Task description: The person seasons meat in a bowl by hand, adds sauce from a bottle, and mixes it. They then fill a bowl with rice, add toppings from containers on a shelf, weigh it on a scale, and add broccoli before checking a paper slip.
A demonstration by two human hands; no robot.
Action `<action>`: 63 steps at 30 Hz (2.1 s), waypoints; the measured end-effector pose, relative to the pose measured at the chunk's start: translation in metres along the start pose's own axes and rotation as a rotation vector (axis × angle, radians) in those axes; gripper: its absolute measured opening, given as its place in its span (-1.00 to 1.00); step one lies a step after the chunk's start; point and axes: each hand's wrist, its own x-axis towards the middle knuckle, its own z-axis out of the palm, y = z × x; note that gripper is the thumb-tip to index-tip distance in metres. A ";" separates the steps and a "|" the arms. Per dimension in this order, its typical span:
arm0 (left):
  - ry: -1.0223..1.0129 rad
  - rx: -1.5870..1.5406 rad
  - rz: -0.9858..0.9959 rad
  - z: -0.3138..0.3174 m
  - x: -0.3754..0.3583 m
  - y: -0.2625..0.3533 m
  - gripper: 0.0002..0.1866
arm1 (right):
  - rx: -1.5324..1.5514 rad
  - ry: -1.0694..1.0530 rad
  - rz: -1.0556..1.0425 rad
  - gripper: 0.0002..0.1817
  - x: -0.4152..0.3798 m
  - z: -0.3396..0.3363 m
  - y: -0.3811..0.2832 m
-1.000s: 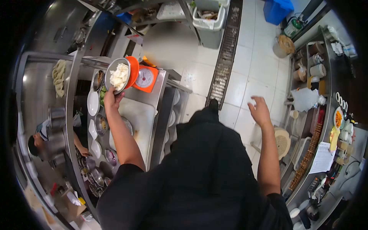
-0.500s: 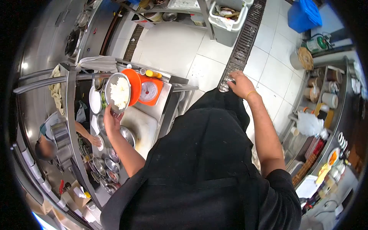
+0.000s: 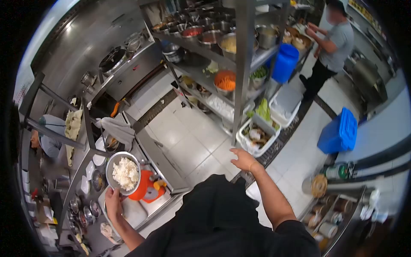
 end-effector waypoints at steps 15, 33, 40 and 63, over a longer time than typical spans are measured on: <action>-0.192 -0.268 -0.096 0.271 0.218 0.012 -0.88 | -0.426 0.400 -0.230 -0.64 0.544 -0.311 -0.347; -0.175 0.009 -0.237 0.266 0.466 0.037 -0.85 | -0.862 0.157 0.063 -0.57 0.961 -0.443 -0.254; -0.200 -0.263 -0.183 0.286 0.513 0.088 -0.78 | -0.762 0.037 -0.386 -0.69 0.977 -0.436 -0.255; -0.345 -0.296 0.196 0.339 0.538 0.311 -0.67 | 0.363 -0.221 -0.250 -0.73 0.694 -0.379 -0.392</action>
